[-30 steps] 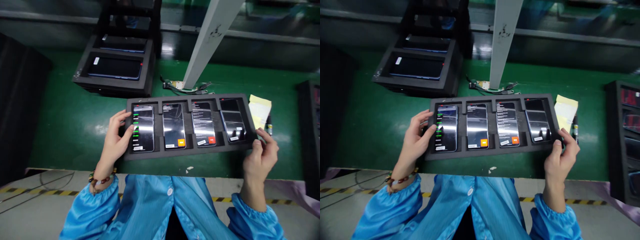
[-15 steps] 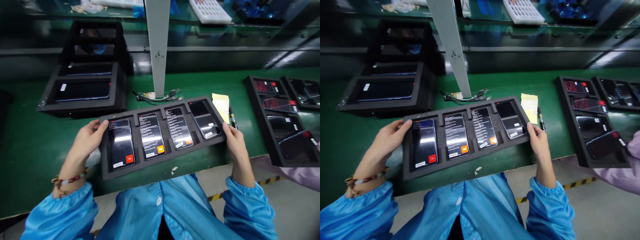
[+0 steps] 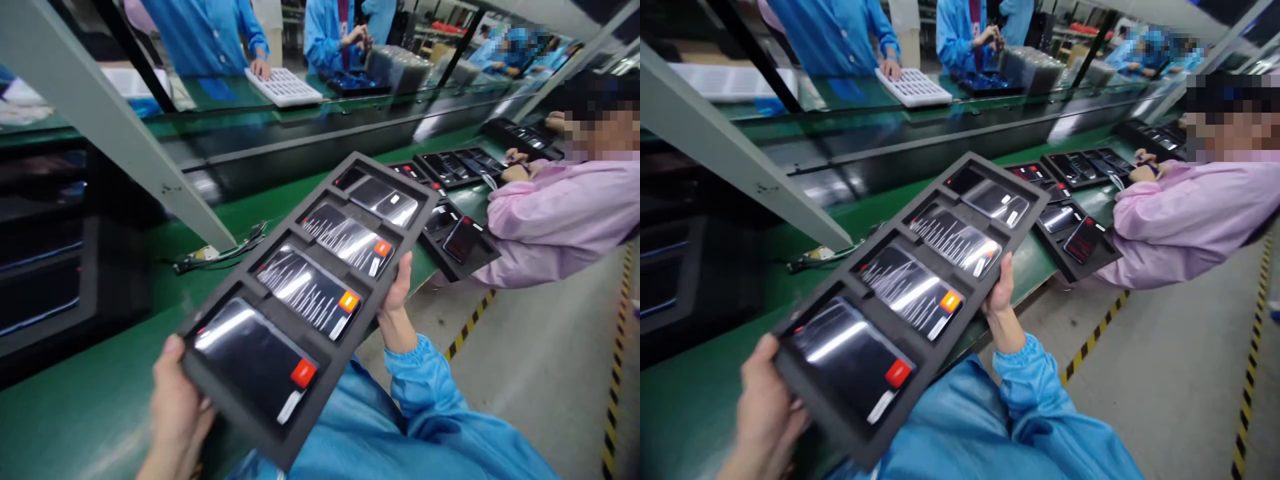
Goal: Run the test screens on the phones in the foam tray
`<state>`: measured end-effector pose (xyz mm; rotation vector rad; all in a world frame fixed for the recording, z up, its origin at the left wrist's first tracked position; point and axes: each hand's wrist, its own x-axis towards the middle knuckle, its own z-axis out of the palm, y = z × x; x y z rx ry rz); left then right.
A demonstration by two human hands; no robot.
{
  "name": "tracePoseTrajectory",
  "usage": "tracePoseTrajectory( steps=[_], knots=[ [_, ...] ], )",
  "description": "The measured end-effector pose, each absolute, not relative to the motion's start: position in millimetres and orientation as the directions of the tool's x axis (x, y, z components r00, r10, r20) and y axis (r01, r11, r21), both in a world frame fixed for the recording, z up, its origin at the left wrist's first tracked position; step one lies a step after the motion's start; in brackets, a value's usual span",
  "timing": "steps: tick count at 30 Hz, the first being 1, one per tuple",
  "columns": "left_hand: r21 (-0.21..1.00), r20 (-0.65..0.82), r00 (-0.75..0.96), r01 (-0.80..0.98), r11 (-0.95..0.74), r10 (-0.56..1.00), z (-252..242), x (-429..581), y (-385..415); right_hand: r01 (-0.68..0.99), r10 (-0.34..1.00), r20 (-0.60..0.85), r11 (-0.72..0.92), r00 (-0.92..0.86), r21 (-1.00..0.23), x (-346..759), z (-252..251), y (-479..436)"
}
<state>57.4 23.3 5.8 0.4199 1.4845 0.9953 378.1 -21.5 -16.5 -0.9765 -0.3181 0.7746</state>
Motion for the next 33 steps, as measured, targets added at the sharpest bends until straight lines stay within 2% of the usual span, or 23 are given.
tracePoseTrajectory(
  steps=[1,5,8,13,16,18,22,27,33],
  knots=[
    [0.746,-0.627,-0.126,-0.382,0.546,0.769,9.2,90.6,22.8,-0.416,0.683,-0.067,0.362,0.728,-0.834,386.2,-10.6,-16.7],
    [0.650,-0.558,0.122,-0.550,0.524,0.821,15.9,219.1,22.1,-0.350,0.641,0.007,0.429,0.768,-0.833,429.3,5.1,-10.5],
    [0.577,-0.507,0.254,-0.610,0.543,0.824,11.2,295.6,16.3,-0.328,0.620,0.049,0.479,0.783,-0.814,458.8,6.1,-17.9],
    [0.460,-0.453,0.440,-0.630,0.626,0.776,-3.5,373.3,-15.0,-0.317,0.527,0.088,0.627,0.845,-0.711,497.7,0.0,-42.6],
    [0.411,-0.426,0.542,-0.597,0.689,0.724,-8.9,393.2,-35.7,-0.275,0.415,0.095,0.741,0.905,-0.612,520.7,-3.1,-57.3],
    [0.399,-0.410,0.598,-0.562,0.725,0.689,-10.5,397.3,-44.5,-0.256,0.379,0.086,0.758,0.921,-0.599,533.7,-4.4,-64.9],
    [0.434,-0.391,0.613,-0.535,0.724,0.687,-11.6,393.2,-49.9,-0.319,0.411,0.016,0.731,0.911,-0.602,547.3,-9.0,-72.7],
    [0.550,-0.371,0.612,-0.461,0.696,0.698,-21.3,388.9,-48.1,-0.400,0.456,-0.081,0.666,0.886,-0.629,559.7,-18.2,-61.8],
    [0.759,-0.415,0.704,-0.080,0.646,0.576,-49.0,387.0,-19.4,-0.425,0.423,-0.198,0.551,0.884,-0.718,539.7,-36.0,-48.9]
  ],
)
